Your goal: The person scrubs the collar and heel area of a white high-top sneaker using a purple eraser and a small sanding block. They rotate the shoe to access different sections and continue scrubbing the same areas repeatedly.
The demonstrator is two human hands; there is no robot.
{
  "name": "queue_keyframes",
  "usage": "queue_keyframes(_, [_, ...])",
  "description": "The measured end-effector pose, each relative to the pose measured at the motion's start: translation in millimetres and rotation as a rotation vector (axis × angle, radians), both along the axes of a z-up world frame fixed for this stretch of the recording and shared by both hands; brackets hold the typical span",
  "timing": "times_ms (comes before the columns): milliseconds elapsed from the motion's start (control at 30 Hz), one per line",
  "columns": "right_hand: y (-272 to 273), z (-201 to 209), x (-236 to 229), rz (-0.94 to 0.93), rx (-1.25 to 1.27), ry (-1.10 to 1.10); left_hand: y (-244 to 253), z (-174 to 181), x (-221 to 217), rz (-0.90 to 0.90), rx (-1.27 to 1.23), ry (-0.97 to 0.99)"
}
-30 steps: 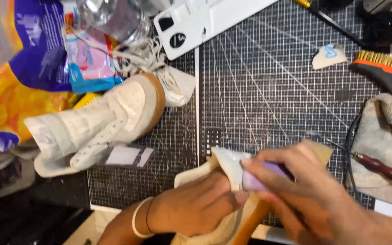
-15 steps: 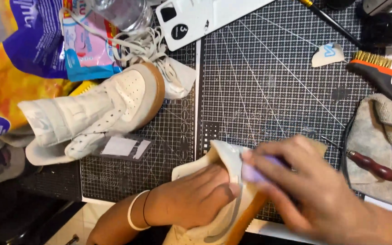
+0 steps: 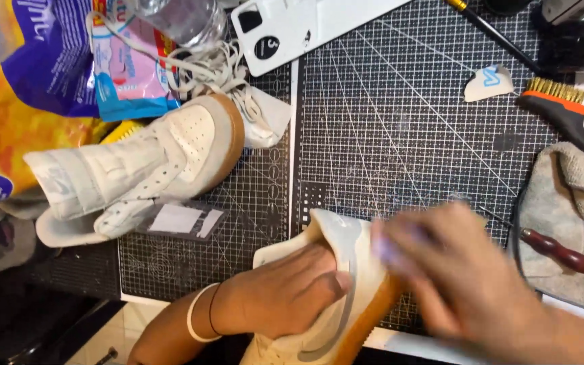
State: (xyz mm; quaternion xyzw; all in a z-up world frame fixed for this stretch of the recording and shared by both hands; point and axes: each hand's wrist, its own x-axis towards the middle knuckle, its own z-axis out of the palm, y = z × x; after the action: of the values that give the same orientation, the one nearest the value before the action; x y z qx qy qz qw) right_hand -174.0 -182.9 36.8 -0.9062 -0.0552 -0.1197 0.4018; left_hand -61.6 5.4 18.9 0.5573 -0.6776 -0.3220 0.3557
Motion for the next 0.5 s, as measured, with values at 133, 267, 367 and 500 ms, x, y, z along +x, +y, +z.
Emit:
queue_keyframes(133, [-2,-1,-6,-0.029,0.025,0.103,-13,17,6,-0.029,0.127,0.173])
queue_keyframes(267, [-2,-8,-9,0.027,0.039,0.062,8,-10,-1,-0.013,0.106,0.023])
queue_keyframes(367, [-2,-15,-13,-0.066,0.021,0.091,3,-6,8,-0.011,0.103,0.058])
queue_keyframes(500, [-2,-18,-19,0.063,-0.153,0.162,0,-6,8,0.006,0.171,0.138])
